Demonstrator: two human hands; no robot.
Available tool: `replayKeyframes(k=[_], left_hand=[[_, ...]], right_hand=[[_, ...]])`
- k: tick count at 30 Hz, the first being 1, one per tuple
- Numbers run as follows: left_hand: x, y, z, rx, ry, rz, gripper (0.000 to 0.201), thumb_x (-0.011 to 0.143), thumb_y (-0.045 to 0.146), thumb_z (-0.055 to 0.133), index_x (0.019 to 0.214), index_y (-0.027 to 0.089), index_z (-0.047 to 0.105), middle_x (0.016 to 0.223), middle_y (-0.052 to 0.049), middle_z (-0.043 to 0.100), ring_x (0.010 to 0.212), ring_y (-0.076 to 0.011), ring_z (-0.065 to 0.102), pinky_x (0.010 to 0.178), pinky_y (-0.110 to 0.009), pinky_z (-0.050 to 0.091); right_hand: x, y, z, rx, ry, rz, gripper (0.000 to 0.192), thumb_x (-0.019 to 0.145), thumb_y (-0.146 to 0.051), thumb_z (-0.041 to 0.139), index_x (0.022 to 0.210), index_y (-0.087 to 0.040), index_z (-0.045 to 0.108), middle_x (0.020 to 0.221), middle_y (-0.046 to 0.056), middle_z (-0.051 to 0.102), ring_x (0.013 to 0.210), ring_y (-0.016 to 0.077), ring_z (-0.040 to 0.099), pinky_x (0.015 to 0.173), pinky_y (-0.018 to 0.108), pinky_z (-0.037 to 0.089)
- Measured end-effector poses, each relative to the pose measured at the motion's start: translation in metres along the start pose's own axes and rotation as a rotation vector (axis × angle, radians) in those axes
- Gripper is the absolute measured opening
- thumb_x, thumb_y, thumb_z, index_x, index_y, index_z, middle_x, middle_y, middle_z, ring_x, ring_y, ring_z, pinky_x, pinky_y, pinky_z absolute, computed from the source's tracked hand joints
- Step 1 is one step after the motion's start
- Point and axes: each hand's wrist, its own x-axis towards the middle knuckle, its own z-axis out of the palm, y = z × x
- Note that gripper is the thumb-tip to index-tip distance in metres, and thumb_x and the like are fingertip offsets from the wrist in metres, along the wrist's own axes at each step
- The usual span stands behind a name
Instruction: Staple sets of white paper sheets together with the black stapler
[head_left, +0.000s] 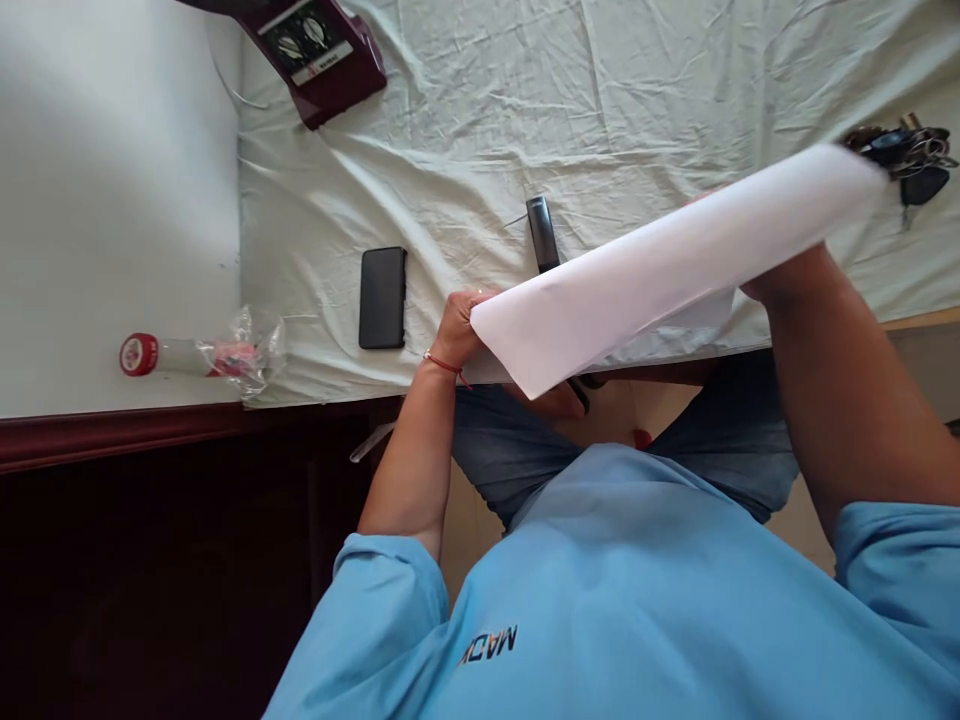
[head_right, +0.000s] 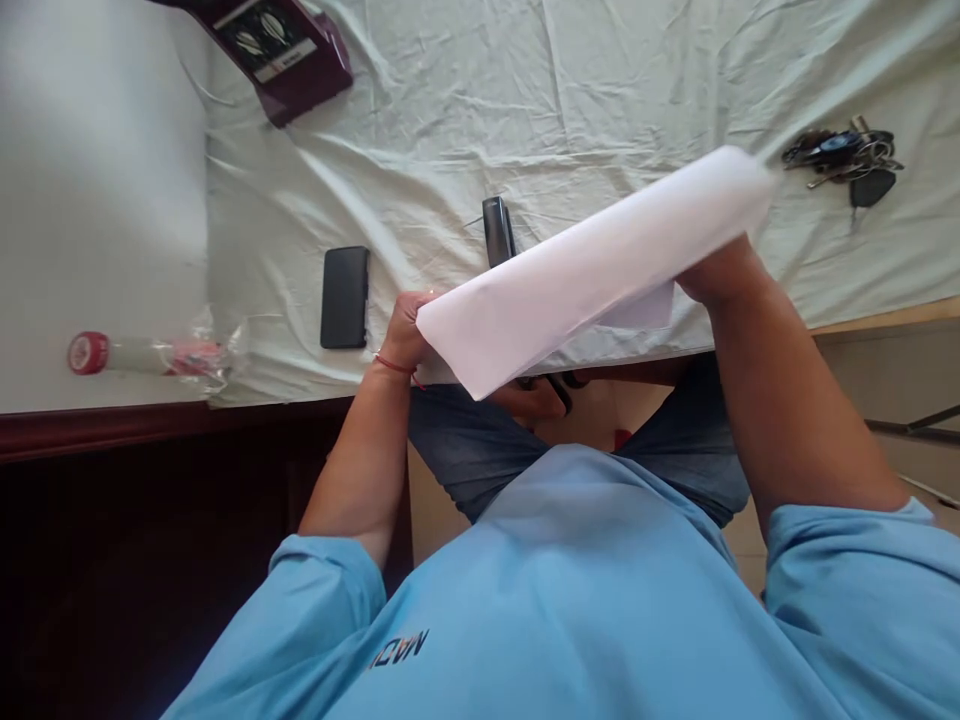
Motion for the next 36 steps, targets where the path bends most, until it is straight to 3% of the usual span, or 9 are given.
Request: replayKeyframes(k=[3,9,17,21,24,28,31,33,36], left_hand=[[-0.005,-0.001,0.005,-0.058,0.027,-0.077,0.057,0.077,0.065,0.089,0.055,0.019,0.066,0.059,0.000,0.057,0.059,-0.0125,0.048,0.058,-0.030,0.042],[-0.007,0.002,0.024,-0.175,0.281,-0.189,0.060,0.090,0.079,0.074,0.077,0.021,0.066,0.070,-0.001,0.064,0.077,-0.0181,0.067,0.077,-0.033,0.059],[-0.012,0.000,0.040,-0.200,0.323,-0.196,0.062,0.088,0.079,0.076,0.074,0.021,0.063,0.072,0.000,0.064,0.070,-0.0137,0.059,0.068,-0.029,0.051],[-0.025,0.009,0.045,-0.128,0.221,-0.172,0.066,0.091,0.079,0.073,0.067,0.020,0.058,0.066,0.001,0.058,0.065,-0.0119,0.051,0.064,-0.028,0.046],[-0.027,0.009,0.049,-0.114,0.270,-0.166,0.064,0.092,0.079,0.072,0.072,0.020,0.060,0.068,0.001,0.059,0.068,-0.0126,0.054,0.068,-0.028,0.049],[-0.018,0.000,0.051,-0.219,0.392,-0.155,0.056,0.089,0.076,0.078,0.096,0.021,0.069,0.086,-0.001,0.070,0.081,-0.0149,0.065,0.077,-0.028,0.056],[-0.007,-0.006,0.050,-0.246,0.401,-0.229,0.054,0.085,0.068,0.086,0.105,0.022,0.068,0.072,0.004,0.064,0.062,-0.0129,0.058,0.061,-0.026,0.049],[-0.001,-0.008,0.049,-0.194,0.420,-0.301,0.042,0.088,0.057,0.086,0.101,0.022,0.067,0.061,0.007,0.055,0.050,-0.0107,0.046,0.051,-0.025,0.038],[0.009,-0.007,0.048,-0.073,0.426,-0.356,0.022,0.094,0.037,0.078,0.085,0.020,0.067,0.059,0.005,0.055,0.050,-0.0104,0.042,0.052,-0.026,0.032]], right_hand=[[-0.007,0.001,0.005,0.107,0.045,-0.016,0.051,0.070,-0.061,0.096,0.088,-0.019,0.074,0.106,0.005,0.080,0.111,0.0241,0.075,0.102,0.043,0.064],[-0.031,0.009,-0.002,0.176,-0.003,0.108,0.048,0.067,-0.049,0.102,0.100,-0.019,0.084,0.117,0.008,0.083,0.101,0.0189,0.076,0.098,0.034,0.067],[-0.048,0.025,-0.016,0.171,-0.042,0.257,0.053,0.062,-0.056,0.102,0.095,-0.019,0.083,0.100,0.008,0.082,0.083,0.0177,0.073,0.072,0.029,0.066],[-0.046,0.029,-0.020,0.132,0.018,0.214,0.050,0.070,-0.060,0.097,0.096,-0.021,0.081,0.088,0.004,0.077,0.070,0.0123,0.063,0.056,0.022,0.052],[-0.046,0.029,-0.022,0.116,0.023,0.156,0.049,0.073,-0.062,0.094,0.094,-0.021,0.081,0.088,0.004,0.076,0.069,0.0110,0.060,0.058,0.023,0.050],[-0.049,0.030,-0.026,0.091,0.016,0.159,0.046,0.072,-0.061,0.094,0.092,-0.021,0.080,0.087,0.004,0.075,0.069,0.0123,0.060,0.059,0.025,0.052],[-0.050,0.036,-0.032,0.038,-0.013,0.227,0.039,0.076,-0.055,0.092,0.093,-0.021,0.080,0.084,0.004,0.075,0.064,0.0122,0.060,0.053,0.023,0.049],[-0.050,0.040,-0.038,0.015,-0.032,0.270,0.034,0.081,-0.050,0.089,0.095,-0.020,0.081,0.084,0.005,0.076,0.063,0.0132,0.062,0.051,0.023,0.050],[-0.050,0.041,-0.045,-0.030,-0.016,0.340,0.028,0.086,-0.046,0.084,0.098,-0.021,0.081,0.084,0.006,0.077,0.061,0.0140,0.064,0.047,0.022,0.050]])
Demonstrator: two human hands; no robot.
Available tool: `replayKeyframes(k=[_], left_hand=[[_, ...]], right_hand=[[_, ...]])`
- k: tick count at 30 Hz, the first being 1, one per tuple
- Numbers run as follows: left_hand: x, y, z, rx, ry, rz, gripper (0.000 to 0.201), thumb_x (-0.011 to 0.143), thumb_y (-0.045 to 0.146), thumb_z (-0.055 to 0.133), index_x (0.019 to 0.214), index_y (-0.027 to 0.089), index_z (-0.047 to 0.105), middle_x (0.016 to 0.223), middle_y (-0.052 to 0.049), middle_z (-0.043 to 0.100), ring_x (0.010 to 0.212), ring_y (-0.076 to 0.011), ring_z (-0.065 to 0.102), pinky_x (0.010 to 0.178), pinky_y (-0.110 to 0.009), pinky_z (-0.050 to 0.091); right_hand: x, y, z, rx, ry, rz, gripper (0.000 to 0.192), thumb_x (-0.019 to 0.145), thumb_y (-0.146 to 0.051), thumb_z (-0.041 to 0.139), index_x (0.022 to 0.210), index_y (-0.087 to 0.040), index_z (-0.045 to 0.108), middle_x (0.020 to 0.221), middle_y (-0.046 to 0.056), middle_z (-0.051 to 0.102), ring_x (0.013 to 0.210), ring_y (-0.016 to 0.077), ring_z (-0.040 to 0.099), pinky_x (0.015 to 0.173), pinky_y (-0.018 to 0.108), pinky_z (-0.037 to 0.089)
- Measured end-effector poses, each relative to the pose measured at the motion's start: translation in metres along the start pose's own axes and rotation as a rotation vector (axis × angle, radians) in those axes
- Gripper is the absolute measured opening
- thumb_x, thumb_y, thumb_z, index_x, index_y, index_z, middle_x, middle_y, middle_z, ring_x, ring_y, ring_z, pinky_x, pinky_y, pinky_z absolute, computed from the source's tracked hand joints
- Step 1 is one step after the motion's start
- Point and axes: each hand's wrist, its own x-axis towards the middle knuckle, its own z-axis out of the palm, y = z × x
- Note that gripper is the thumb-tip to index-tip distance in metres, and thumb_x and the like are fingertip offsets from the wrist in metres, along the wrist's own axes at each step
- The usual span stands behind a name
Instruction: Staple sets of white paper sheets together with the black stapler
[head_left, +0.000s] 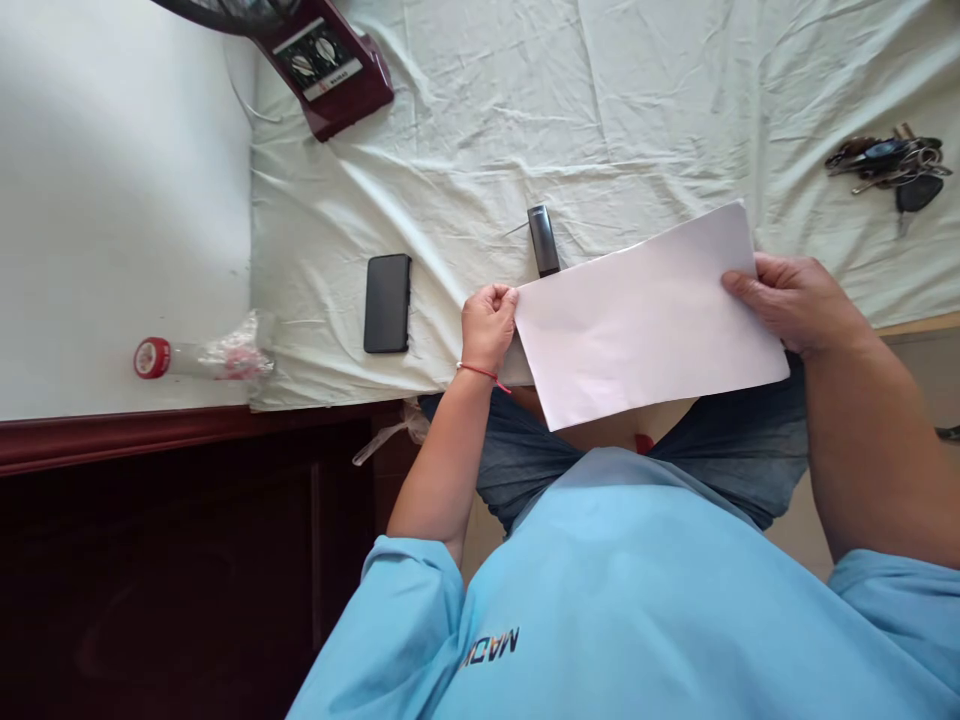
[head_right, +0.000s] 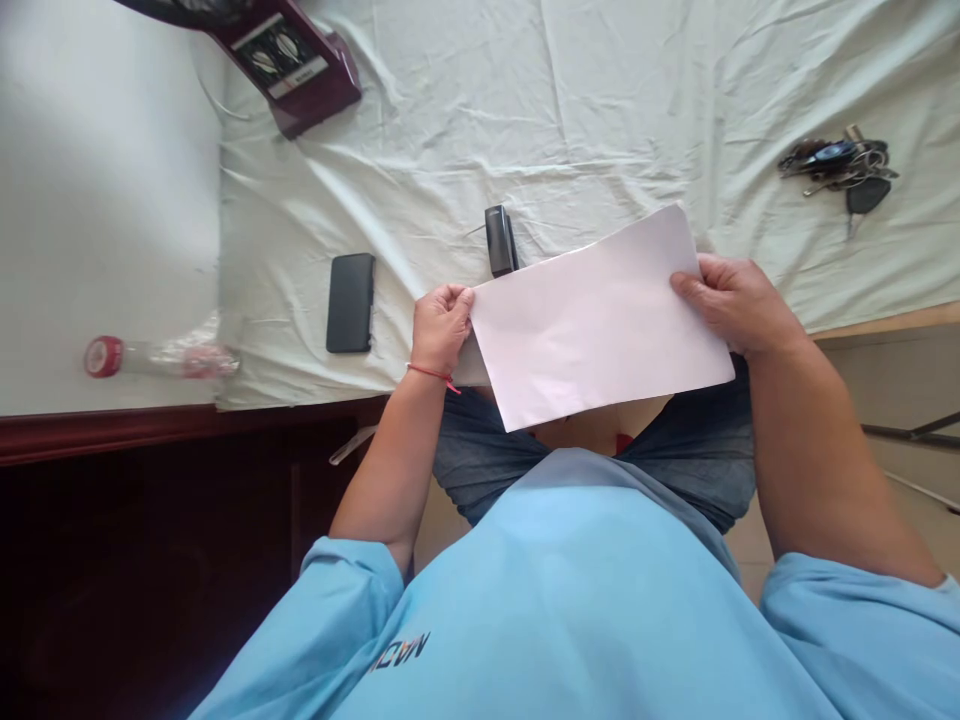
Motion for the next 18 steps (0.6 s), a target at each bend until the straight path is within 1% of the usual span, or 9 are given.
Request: replayKeyframes(k=[3,6,11,14,16,18], left_hand=[[0.007,0.005,0.003,0.189,-0.013,0.044,0.026,0.092,0.024,0.074,0.069,0.020,0.064,0.057,0.003,0.056,0.055,-0.0131,0.046,0.058,-0.028,0.033],[0.013,0.011,0.009,0.324,-0.020,0.079,0.028,0.090,0.019,0.074,0.064,0.020,0.065,0.056,0.002,0.057,0.057,-0.0153,0.047,0.063,-0.031,0.034],[0.023,0.021,0.022,0.358,0.037,0.117,0.023,0.087,0.015,0.077,0.067,0.020,0.067,0.059,0.002,0.062,0.059,-0.0158,0.050,0.068,-0.033,0.036],[0.022,0.025,0.028,0.425,0.067,0.114,0.022,0.088,0.015,0.077,0.069,0.020,0.066,0.063,0.002,0.067,0.062,-0.0162,0.057,0.071,-0.033,0.041],[0.017,0.026,0.030,0.475,0.076,0.132,0.015,0.090,0.016,0.074,0.077,0.020,0.069,0.070,0.000,0.072,0.067,-0.0169,0.062,0.074,-0.032,0.046],[0.010,0.024,0.028,0.499,0.109,0.203,0.006,0.094,0.016,0.069,0.091,0.020,0.072,0.085,-0.003,0.078,0.077,-0.0183,0.070,0.080,-0.032,0.052]], right_hand=[[-0.003,-0.004,-0.003,-0.033,0.025,0.109,0.026,0.086,-0.044,0.083,0.101,-0.022,0.082,0.084,0.008,0.079,0.058,0.0161,0.066,0.044,0.023,0.050],[-0.008,-0.011,-0.002,-0.020,0.064,0.186,0.023,0.085,-0.040,0.084,0.099,-0.022,0.081,0.083,0.008,0.079,0.056,0.0175,0.067,0.042,0.024,0.050],[-0.014,-0.016,0.000,0.077,0.157,0.231,0.009,0.087,-0.029,0.081,0.094,-0.023,0.081,0.077,0.007,0.076,0.054,0.0161,0.065,0.043,0.024,0.051],[-0.015,-0.014,-0.004,0.059,0.186,0.234,0.012,0.088,-0.027,0.080,0.098,-0.022,0.083,0.079,0.006,0.077,0.054,0.0146,0.064,0.043,0.023,0.050],[-0.015,-0.013,-0.008,0.034,0.189,0.234,0.015,0.089,-0.027,0.079,0.102,-0.021,0.084,0.080,0.006,0.078,0.055,0.0142,0.064,0.043,0.022,0.050],[-0.015,-0.011,-0.011,0.024,0.190,0.228,0.018,0.090,-0.027,0.078,0.105,-0.020,0.084,0.080,0.006,0.078,0.055,0.0140,0.065,0.044,0.022,0.051]])
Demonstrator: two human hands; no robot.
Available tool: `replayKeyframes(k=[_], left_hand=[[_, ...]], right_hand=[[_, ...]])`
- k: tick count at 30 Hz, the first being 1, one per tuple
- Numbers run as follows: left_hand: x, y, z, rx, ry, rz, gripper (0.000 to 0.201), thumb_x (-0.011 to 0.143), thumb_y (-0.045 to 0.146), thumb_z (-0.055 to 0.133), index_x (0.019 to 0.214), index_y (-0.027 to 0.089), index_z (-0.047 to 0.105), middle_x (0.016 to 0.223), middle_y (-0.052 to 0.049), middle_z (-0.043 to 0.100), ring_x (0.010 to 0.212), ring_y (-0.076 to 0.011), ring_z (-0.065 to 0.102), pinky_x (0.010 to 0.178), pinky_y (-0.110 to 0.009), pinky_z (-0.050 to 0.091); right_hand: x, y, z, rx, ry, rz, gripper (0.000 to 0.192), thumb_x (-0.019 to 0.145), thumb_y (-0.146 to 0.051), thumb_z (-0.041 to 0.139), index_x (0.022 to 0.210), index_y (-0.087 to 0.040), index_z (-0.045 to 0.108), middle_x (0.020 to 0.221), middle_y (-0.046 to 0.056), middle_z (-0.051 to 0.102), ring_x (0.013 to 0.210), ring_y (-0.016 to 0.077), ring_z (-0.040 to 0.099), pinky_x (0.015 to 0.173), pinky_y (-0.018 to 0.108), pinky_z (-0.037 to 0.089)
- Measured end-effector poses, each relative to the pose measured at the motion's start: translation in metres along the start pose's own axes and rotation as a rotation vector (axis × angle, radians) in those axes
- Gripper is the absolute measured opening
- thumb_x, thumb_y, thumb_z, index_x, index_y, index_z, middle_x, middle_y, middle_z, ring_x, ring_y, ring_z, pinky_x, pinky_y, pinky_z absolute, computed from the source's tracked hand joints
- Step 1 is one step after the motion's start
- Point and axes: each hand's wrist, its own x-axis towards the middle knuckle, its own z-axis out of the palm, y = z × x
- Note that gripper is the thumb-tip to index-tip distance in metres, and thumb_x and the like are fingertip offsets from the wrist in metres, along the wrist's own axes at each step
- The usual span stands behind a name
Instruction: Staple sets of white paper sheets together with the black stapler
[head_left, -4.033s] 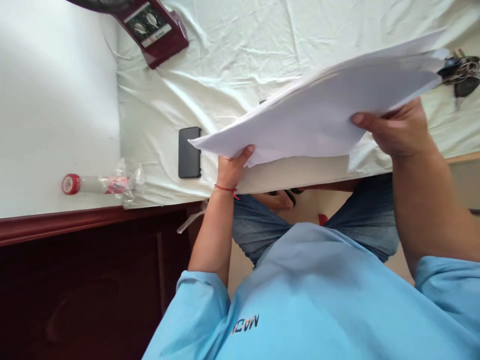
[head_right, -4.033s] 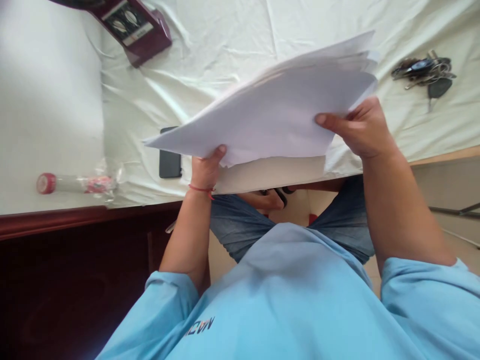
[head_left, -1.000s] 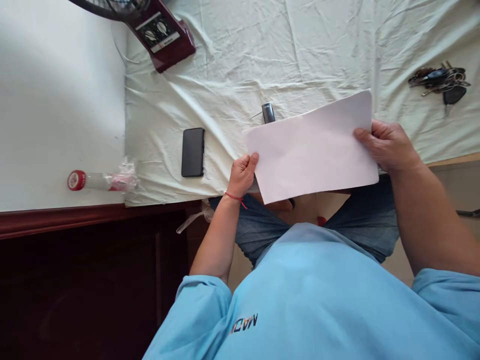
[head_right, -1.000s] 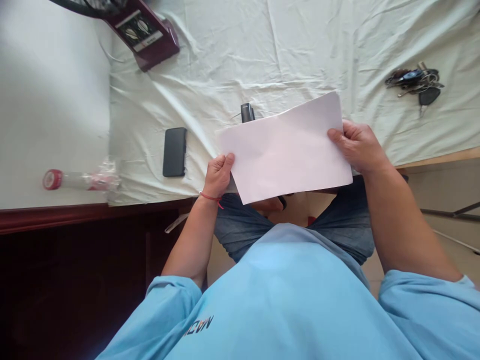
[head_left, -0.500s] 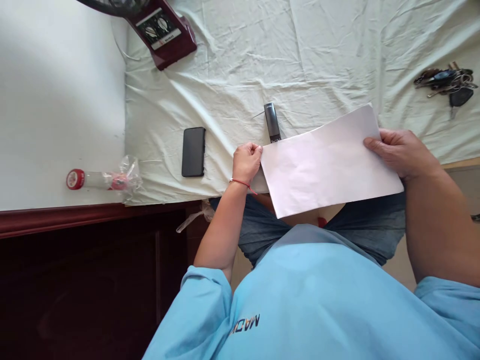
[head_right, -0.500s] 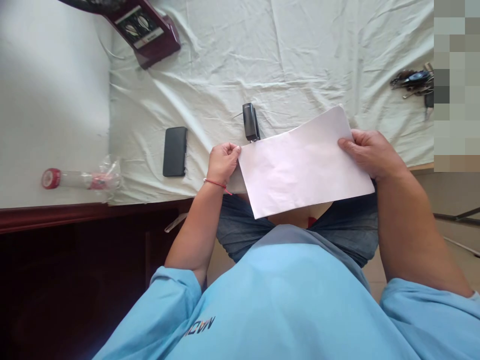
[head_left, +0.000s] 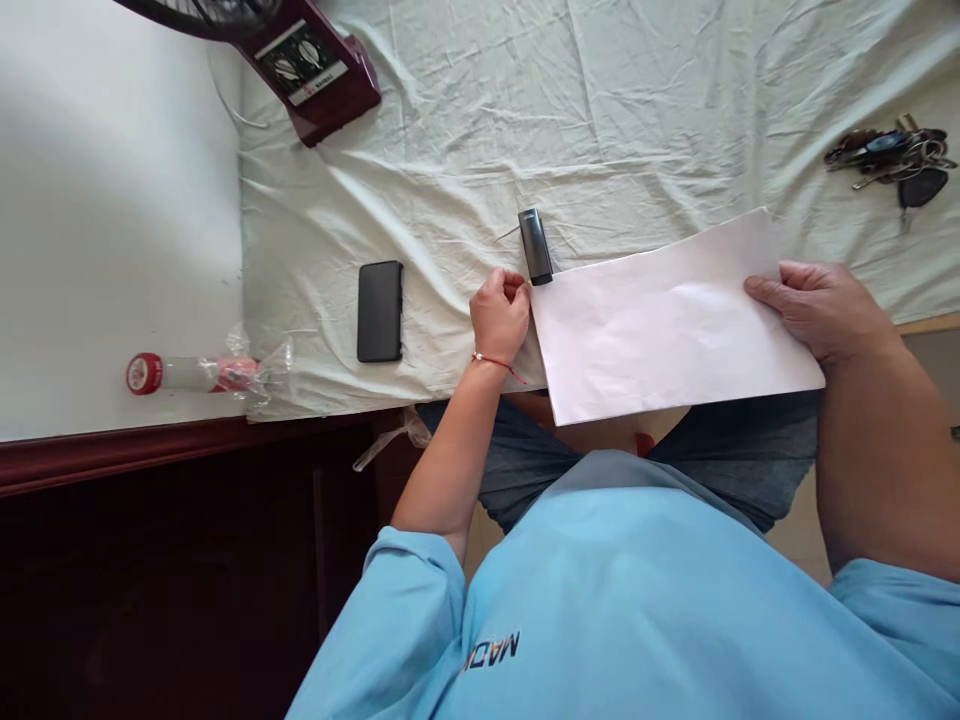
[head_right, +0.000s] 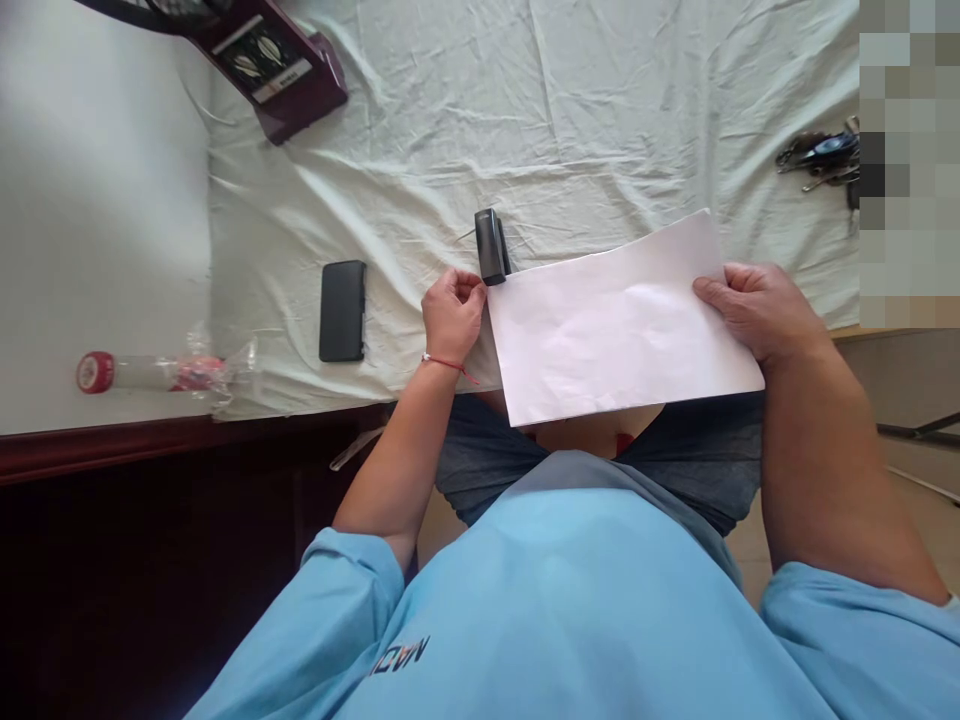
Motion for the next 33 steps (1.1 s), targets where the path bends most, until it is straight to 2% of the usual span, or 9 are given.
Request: replayKeyframes(k=[3,7,14,18,21,24,28,31,33], left_hand=[[-0.011,-0.005,-0.004,0.038,0.101,0.208,0.034,0.096,0.009,0.055,0.120,0.020,0.075,0.125,-0.010,0.081,0.118,-0.0227,0.074,0.109,-0.036,0.054],[-0.019,-0.011,-0.006,0.130,0.050,0.429,0.062,0.094,0.000,0.043,0.143,0.024,0.074,0.156,-0.008,0.071,0.157,-0.0233,0.055,0.137,-0.046,0.033],[-0.024,-0.003,-0.005,0.301,-0.062,0.385,0.064,0.094,0.002,0.047,0.145,0.029,0.074,0.159,-0.005,0.069,0.160,-0.0286,0.053,0.141,-0.066,0.017],[-0.018,-0.006,-0.010,0.258,-0.113,0.452,0.065,0.091,0.004,0.050,0.149,0.025,0.071,0.163,-0.006,0.066,0.157,-0.0262,0.055,0.139,-0.056,0.031],[-0.025,-0.017,-0.016,0.188,-0.065,0.512,0.062,0.094,0.011,0.054,0.154,0.019,0.065,0.165,-0.011,0.063,0.157,-0.0249,0.054,0.137,-0.047,0.038],[-0.046,-0.033,-0.032,0.203,0.108,0.420,0.047,0.103,0.021,0.052,0.147,0.014,0.067,0.151,-0.016,0.072,0.147,-0.0257,0.062,0.134,-0.045,0.042],[-0.063,-0.059,-0.071,0.387,0.327,0.153,0.046,0.102,0.029,0.054,0.143,0.009,0.064,0.152,-0.024,0.067,0.150,-0.0331,0.058,0.136,-0.053,0.037],[-0.049,-0.077,-0.103,0.556,0.432,-0.118,0.068,0.094,0.030,0.068,0.156,0.007,0.053,0.166,-0.025,0.054,0.162,-0.0376,0.044,0.139,-0.055,0.030],[-0.030,-0.085,-0.119,0.625,0.393,-0.258,0.086,0.090,0.035,0.077,0.164,0.004,0.044,0.173,-0.027,0.046,0.166,-0.0407,0.038,0.140,-0.056,0.029]], right_hand=[[0.000,0.000,-0.001,0.020,0.011,0.009,0.018,0.090,-0.026,0.078,0.105,-0.019,0.085,0.079,0.006,0.078,0.055,0.0144,0.065,0.043,0.022,0.051],[0.002,0.000,0.002,0.046,0.021,0.027,0.018,0.089,-0.024,0.078,0.104,-0.018,0.085,0.077,0.006,0.077,0.053,0.0148,0.064,0.042,0.023,0.050],[0.010,0.011,-0.001,0.053,0.012,-0.013,0.024,0.084,-0.027,0.081,0.106,-0.019,0.086,0.077,0.007,0.076,0.053,0.0160,0.065,0.042,0.023,0.050],[0.013,0.023,-0.003,0.040,0.013,-0.105,0.029,0.083,-0.034,0.083,0.109,-0.021,0.086,0.085,0.007,0.079,0.059,0.0143,0.066,0.046,0.021,0.053],[0.008,0.032,-0.009,0.038,-0.029,-0.201,0.033,0.082,-0.043,0.086,0.107,-0.021,0.086,0.091,0.006,0.080,0.065,0.0123,0.066,0.051,0.019,0.054],[-0.004,0.038,-0.021,0.022,-0.041,-0.230,0.043,0.077,-0.054,0.092,0.104,-0.021,0.087,0.090,0.005,0.080,0.065,0.0111,0.062,0.049,0.018,0.050],[-0.014,0.040,-0.034,0.106,0.015,-0.286,0.051,0.071,-0.058,0.097,0.109,-0.025,0.088,0.103,0.007,0.082,0.069,0.0131,0.065,0.052,0.023,0.054],[-0.013,0.038,-0.030,0.152,0.030,-0.345,0.056,0.067,-0.062,0.099,0.107,-0.025,0.089,0.108,0.008,0.083,0.073,0.0138,0.067,0.057,0.025,0.057],[-0.011,0.035,-0.021,0.166,0.007,-0.366,0.058,0.066,-0.065,0.099,0.107,-0.024,0.089,0.107,0.007,0.083,0.075,0.0133,0.067,0.060,0.024,0.058]])
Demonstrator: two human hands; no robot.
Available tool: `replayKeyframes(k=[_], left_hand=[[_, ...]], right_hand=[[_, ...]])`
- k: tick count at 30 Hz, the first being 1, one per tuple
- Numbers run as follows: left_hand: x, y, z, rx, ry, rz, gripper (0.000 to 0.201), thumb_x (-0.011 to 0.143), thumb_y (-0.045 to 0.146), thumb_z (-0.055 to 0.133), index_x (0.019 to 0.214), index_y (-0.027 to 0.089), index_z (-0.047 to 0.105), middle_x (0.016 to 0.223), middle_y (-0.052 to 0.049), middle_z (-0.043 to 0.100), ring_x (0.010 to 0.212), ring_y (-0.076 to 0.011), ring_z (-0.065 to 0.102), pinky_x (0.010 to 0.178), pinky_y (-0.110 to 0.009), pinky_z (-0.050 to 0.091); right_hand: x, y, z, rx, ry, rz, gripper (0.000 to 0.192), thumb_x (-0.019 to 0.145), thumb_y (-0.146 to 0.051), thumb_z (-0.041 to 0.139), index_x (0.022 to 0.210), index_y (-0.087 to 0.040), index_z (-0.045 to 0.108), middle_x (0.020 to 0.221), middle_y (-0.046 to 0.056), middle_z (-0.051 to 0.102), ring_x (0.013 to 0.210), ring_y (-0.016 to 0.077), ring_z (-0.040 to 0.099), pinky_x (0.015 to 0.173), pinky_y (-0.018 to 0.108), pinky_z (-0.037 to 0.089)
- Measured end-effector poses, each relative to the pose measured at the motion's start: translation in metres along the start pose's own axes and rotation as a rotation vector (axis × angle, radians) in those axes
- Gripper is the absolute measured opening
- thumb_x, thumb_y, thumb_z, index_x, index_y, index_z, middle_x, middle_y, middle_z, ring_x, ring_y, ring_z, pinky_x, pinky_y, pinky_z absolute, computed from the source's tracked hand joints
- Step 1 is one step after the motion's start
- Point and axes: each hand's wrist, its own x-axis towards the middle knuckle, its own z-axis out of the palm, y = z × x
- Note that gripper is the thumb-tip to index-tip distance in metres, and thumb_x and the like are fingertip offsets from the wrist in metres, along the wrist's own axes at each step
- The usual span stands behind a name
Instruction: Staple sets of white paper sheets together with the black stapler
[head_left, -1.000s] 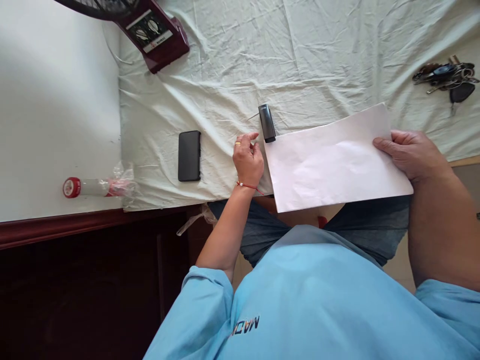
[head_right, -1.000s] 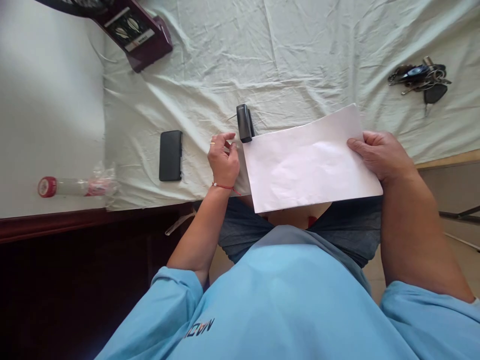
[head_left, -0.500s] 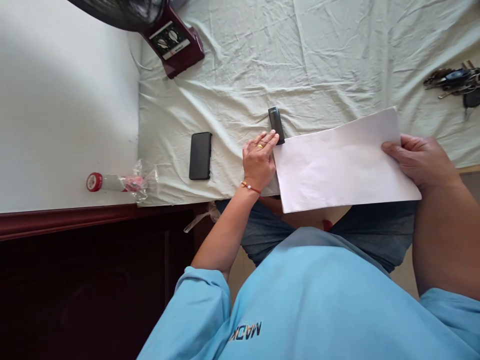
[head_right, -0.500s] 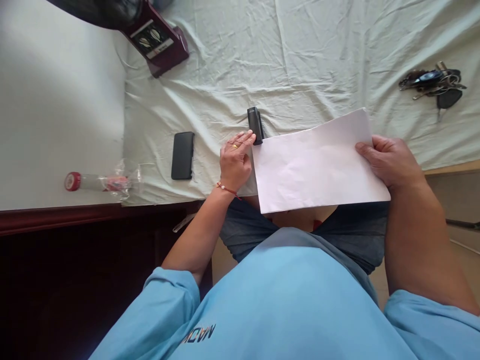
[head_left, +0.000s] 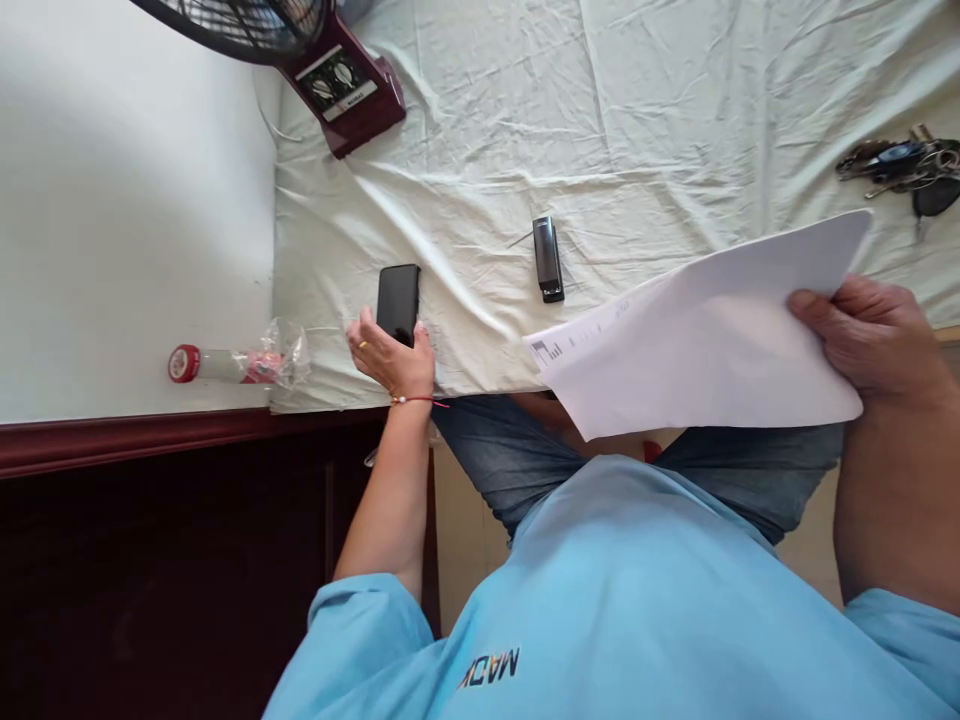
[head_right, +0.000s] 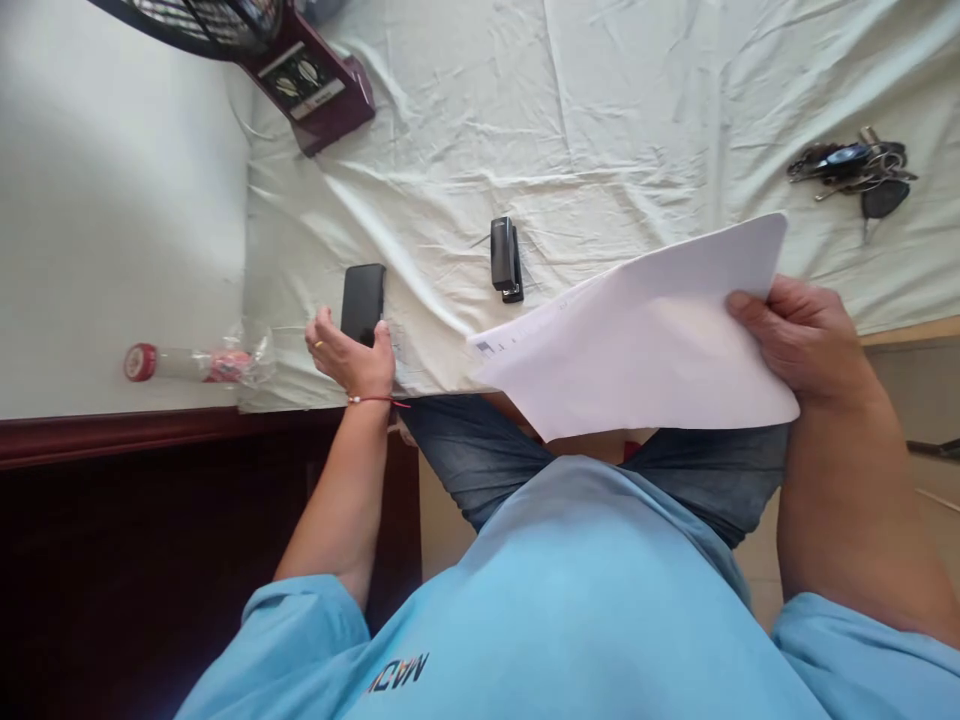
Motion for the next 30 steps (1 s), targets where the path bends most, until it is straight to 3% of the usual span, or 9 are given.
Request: replayKeyframes(k=[3,5,10,15,19,22,25,27,30], left_hand=[[0.032,0.002,0.001,0.057,-0.198,-0.076,0.097,0.094,0.041,0.074,0.170,-0.001,0.032,0.171,-0.032,0.046,0.161,-0.0461,0.044,0.134,-0.061,0.038],[0.044,0.009,0.003,0.084,-0.252,-0.087,0.095,0.095,0.043,0.072,0.171,0.002,0.032,0.166,-0.032,0.051,0.156,-0.0487,0.050,0.130,-0.064,0.043],[0.054,0.021,0.004,0.098,-0.221,-0.073,0.085,0.091,0.033,0.071,0.166,0.003,0.044,0.156,-0.032,0.062,0.149,-0.0507,0.057,0.126,-0.064,0.046],[0.059,0.011,0.011,-0.033,-0.183,-0.044,0.083,0.086,0.029,0.073,0.160,0.001,0.051,0.153,-0.034,0.063,0.149,-0.0517,0.055,0.128,-0.068,0.041],[0.060,0.005,0.013,-0.047,-0.201,-0.045,0.091,0.087,0.028,0.073,0.166,-0.003,0.041,0.155,-0.038,0.059,0.152,-0.0533,0.052,0.129,-0.071,0.037],[0.043,0.005,0.009,-0.067,-0.197,-0.003,0.100,0.090,0.029,0.074,0.171,-0.005,0.026,0.163,-0.041,0.050,0.158,-0.0509,0.046,0.133,-0.070,0.032],[0.002,0.007,0.007,-0.245,-0.086,0.093,0.087,0.091,0.030,0.072,0.166,0.006,0.037,0.170,-0.031,0.047,0.160,-0.0393,0.046,0.136,-0.057,0.036],[-0.032,0.010,0.007,-0.477,-0.070,0.122,0.067,0.097,0.042,0.066,0.155,0.014,0.047,0.162,-0.027,0.054,0.146,-0.0322,0.059,0.111,-0.045,0.059],[-0.075,0.021,0.006,-0.819,-0.205,0.082,0.067,0.098,0.070,0.063,0.138,0.017,0.056,0.138,-0.022,0.070,0.112,-0.0243,0.073,0.082,-0.032,0.062]], right_hand=[[0.002,-0.002,0.016,0.024,-0.052,0.021,0.059,0.067,-0.066,0.099,0.108,-0.025,0.089,0.105,0.005,0.084,0.076,0.0115,0.068,0.063,0.022,0.058],[0.001,-0.003,0.023,0.038,-0.074,0.038,0.060,0.065,-0.066,0.099,0.107,-0.025,0.089,0.102,0.004,0.083,0.075,0.0109,0.067,0.063,0.021,0.057],[-0.003,-0.001,0.023,0.023,-0.052,0.059,0.061,0.063,-0.068,0.099,0.105,-0.025,0.089,0.099,0.004,0.083,0.074,0.0116,0.067,0.062,0.021,0.058],[-0.009,0.002,0.016,0.041,0.027,0.055,0.057,0.062,-0.064,0.101,0.104,-0.027,0.090,0.101,0.005,0.083,0.075,0.0126,0.067,0.062,0.023,0.059],[-0.013,0.002,0.014,0.079,0.056,0.061,0.053,0.062,-0.060,0.101,0.102,-0.028,0.089,0.097,0.004,0.082,0.073,0.0154,0.068,0.060,0.027,0.060],[-0.013,0.001,0.012,0.075,0.006,0.140,0.059,0.058,-0.063,0.103,0.101,-0.025,0.089,0.091,0.005,0.081,0.069,0.0145,0.066,0.055,0.025,0.057],[-0.012,0.000,0.013,0.044,-0.036,0.236,0.069,0.050,-0.068,0.103,0.100,-0.023,0.088,0.092,0.006,0.081,0.066,0.0140,0.066,0.051,0.023,0.056],[-0.011,-0.001,0.015,0.050,-0.032,0.271,0.075,0.044,-0.069,0.104,0.102,-0.024,0.088,0.092,0.005,0.081,0.066,0.0140,0.066,0.051,0.023,0.056],[-0.005,-0.006,0.023,0.103,-0.009,0.263,0.078,0.039,-0.068,0.106,0.101,-0.024,0.088,0.088,0.005,0.080,0.066,0.0140,0.066,0.052,0.024,0.056]])
